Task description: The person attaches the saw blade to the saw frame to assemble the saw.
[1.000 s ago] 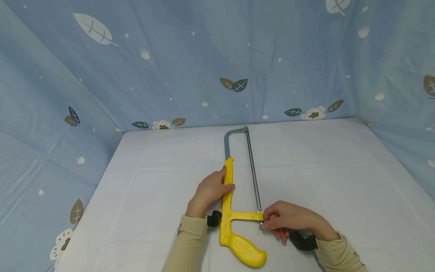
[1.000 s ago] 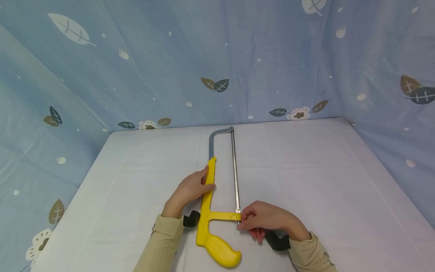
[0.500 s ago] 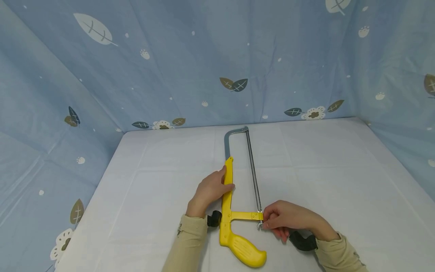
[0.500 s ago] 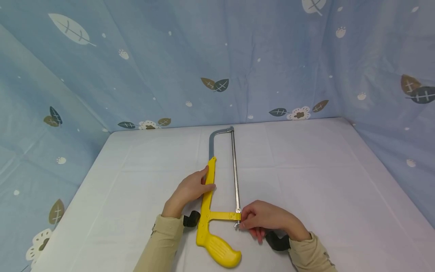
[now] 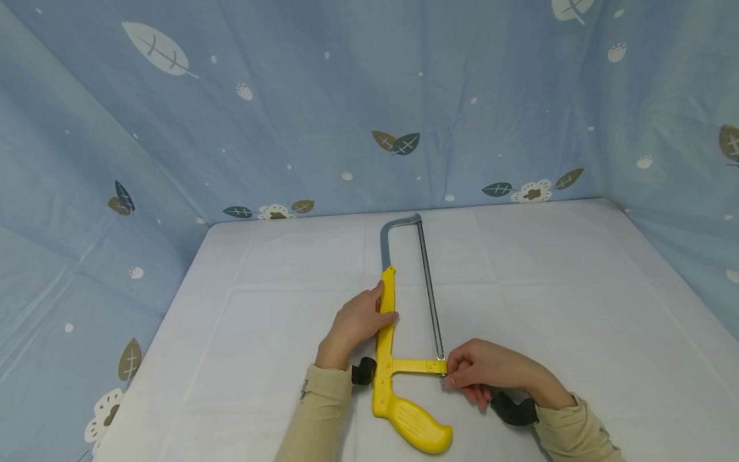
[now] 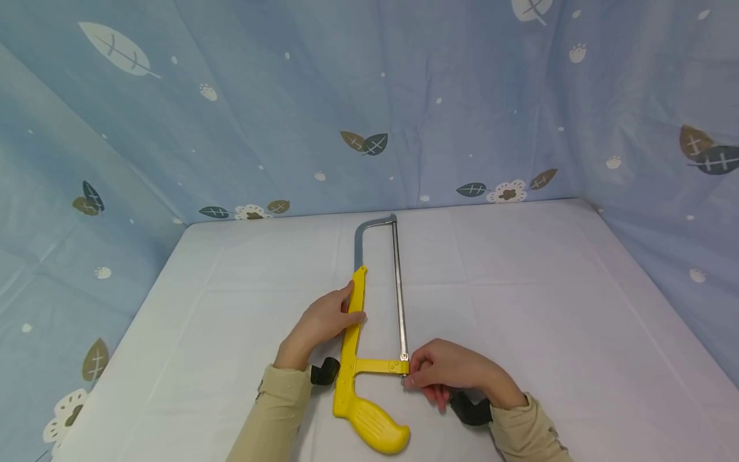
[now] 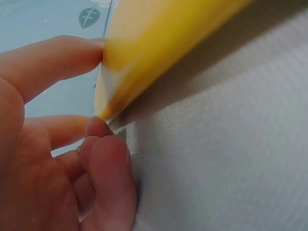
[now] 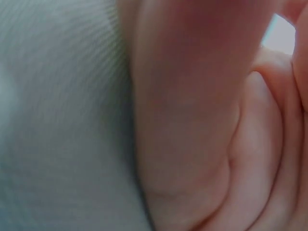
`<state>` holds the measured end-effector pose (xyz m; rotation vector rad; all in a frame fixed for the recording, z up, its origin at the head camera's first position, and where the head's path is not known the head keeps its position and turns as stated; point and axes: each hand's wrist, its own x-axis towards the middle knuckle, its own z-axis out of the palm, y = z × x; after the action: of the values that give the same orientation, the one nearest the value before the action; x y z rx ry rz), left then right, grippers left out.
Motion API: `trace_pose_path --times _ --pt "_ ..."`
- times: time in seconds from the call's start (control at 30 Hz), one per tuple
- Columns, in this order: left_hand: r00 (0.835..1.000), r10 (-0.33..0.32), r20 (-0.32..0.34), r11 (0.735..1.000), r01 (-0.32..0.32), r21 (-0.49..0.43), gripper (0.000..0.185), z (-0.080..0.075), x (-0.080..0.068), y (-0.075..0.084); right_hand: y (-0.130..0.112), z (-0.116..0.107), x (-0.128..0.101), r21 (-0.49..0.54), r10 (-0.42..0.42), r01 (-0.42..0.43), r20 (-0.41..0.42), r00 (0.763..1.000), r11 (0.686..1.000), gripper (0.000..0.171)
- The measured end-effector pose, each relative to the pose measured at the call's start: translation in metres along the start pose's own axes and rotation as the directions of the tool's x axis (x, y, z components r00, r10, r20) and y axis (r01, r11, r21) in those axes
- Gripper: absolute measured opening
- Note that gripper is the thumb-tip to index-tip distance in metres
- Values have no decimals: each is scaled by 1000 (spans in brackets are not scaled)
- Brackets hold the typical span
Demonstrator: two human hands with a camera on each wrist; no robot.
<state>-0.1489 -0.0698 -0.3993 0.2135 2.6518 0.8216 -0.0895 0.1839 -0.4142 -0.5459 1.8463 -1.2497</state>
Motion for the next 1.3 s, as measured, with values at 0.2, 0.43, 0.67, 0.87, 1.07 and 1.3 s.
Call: trace_pose_path --times 0.2,0.43,0.67,0.87,1.07,1.3 --pt "1000 -6 1 1000 6 6 74 1 1 -1 -4 0 0 -16 13 -13 -1 1000 1000 23" --pt "1000 -4 2 1000 4 5 74 0 1 -1 -4 1 0 -34 24 -24 -2 1000 999 25" --pt "1000 -4 5 1000 4 6 75 0 1 -1 -1 0 0 -14 2 -1 25 1000 1000 22" --pt "1000 -4 2 1000 4 11 75 2 2 -1 1 -1 0 1 -44 44 52 998 999 18" --pt "1000 -10 1 1000 10 6 74 2 1 0 1 -2 0 -8 -35 35 25 999 999 18" --pt "1000 -11 3 1000 11 6 74 1 1 0 2 -1 1 -2 -16 16 1 1000 1000 19"
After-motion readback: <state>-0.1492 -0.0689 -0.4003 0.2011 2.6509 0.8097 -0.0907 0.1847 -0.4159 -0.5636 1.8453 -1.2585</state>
